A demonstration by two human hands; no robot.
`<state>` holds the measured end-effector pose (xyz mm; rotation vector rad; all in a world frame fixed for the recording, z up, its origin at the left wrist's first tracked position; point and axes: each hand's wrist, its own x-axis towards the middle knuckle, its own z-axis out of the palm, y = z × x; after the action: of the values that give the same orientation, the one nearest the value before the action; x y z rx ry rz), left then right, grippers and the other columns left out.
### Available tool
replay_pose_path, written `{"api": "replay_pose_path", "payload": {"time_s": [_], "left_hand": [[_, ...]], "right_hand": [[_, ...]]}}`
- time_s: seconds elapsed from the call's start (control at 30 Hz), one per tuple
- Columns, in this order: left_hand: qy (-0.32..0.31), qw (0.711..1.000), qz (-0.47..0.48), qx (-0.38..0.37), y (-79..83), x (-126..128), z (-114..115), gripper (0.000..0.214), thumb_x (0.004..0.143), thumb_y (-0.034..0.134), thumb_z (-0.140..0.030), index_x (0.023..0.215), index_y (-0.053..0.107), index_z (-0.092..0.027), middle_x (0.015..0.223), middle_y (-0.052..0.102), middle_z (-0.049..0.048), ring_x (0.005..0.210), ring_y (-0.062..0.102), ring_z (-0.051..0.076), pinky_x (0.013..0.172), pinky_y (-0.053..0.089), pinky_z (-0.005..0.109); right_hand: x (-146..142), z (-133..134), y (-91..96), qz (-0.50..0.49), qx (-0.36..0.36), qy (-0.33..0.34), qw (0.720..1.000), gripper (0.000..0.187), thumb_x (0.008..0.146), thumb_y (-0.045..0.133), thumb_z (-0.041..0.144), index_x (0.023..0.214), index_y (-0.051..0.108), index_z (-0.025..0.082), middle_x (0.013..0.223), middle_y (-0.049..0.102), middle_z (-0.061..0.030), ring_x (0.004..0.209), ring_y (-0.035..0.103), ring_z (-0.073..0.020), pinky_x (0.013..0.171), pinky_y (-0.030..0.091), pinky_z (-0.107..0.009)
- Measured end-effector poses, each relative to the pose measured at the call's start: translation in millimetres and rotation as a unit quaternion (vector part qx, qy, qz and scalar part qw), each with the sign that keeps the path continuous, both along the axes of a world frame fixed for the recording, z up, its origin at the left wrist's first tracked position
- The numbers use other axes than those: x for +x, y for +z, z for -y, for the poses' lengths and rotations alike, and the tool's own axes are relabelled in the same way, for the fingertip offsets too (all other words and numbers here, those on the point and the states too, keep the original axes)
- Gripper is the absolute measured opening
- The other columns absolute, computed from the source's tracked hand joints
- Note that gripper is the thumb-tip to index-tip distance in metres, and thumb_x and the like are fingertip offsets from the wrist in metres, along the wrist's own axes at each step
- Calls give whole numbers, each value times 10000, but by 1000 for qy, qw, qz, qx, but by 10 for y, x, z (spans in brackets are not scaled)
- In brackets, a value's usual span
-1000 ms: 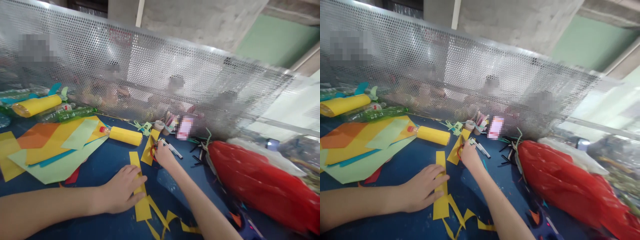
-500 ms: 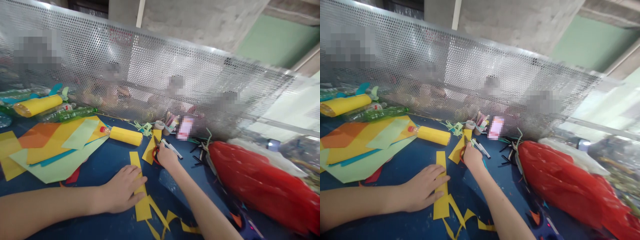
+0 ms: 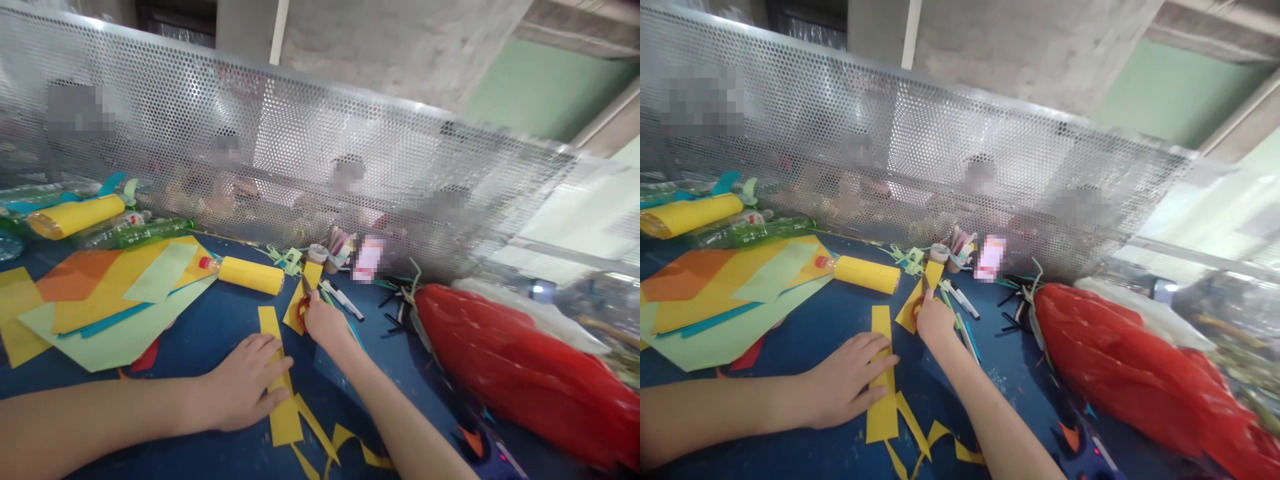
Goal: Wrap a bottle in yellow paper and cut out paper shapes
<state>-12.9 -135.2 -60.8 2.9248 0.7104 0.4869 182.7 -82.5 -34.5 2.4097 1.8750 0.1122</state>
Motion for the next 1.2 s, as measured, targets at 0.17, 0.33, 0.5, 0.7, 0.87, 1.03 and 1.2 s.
{"api": "replay_pose_path", "payload": {"time_s": [0.17, 0.33, 0.5, 0.7, 0.87, 1.03, 1.2], "left_hand": [[4, 1000, 3, 1, 10, 3, 6, 430, 919, 377, -406, 1265, 486, -175, 1241, 505, 141, 1151, 434, 307, 968, 373, 494], [0, 1000, 14, 4, -23, -6, -4, 436, 923, 366, -392, 1278, 480, -165, 1245, 508, 148, 1156, 435, 314, 969, 369, 506], [2, 999, 54, -2, -43, -3, -7, 399, 917, 370, -406, 1193, 532, -168, 1216, 525, 140, 1129, 454, 296, 965, 374, 488], [1, 998, 61, -17, -10, -1, -2, 342, 911, 375, -401, 1083, 559, -169, 1145, 532, 124, 1083, 460, 272, 940, 389, 455], [7, 998, 54, -24, 35, -6, 13, 285, 905, 396, -381, 992, 559, -163, 1088, 526, 115, 1034, 463, 264, 915, 399, 448], [24, 983, 144, -109, 55, -14, -70, 268, 922, 370, -347, 1099, 497, -190, 1128, 505, 101, 1088, 451, 244, 944, 399, 430], [122, 898, 334, -258, 64, -21, -229, 383, 938, 354, -378, 1286, 315, -221, 1161, 491, 91, 1090, 490, 201, 950, 417, 391]], "right_hand": [[32, 7, 104, 2, -11, -11, 1000, 376, 883, 410, 180, 1226, 500, 56, 893, 694, -210, 898, 675, -292, 729, 497, -389], [506, -65, 339, 2, 16, -56, 998, 319, 918, 388, 266, 1079, 599, 90, 1017, 669, -212, 979, 641, -281, 769, 477, -364], [1067, -157, 295, -26, -12, -83, 996, 204, 817, 543, 193, 938, 665, 82, 949, 688, -185, 929, 653, -251, 736, 468, -299], [1267, -256, 121, -99, -36, -71, 992, 226, 859, 559, 258, 981, 639, 86, 979, 659, -128, 907, 626, -205, 785, 481, -319], [1251, -235, 193, -175, 37, -87, 980, 326, 895, 537, 324, 1176, 527, 159, 1163, 563, -81, 972, 588, -202, 809, 508, -408], [1005, -191, 438, -245, 197, -36, 949, 330, 942, 381, 317, 1185, 482, 119, 927, 664, -101, 864, 636, -181, 776, 498, -315], [470, -86, 520, -620, 123, 167, 756, 288, 728, 651, 429, 806, 575, 162, 539, 575, 36, 449, 522, -92, 474, 449, -206]]}}
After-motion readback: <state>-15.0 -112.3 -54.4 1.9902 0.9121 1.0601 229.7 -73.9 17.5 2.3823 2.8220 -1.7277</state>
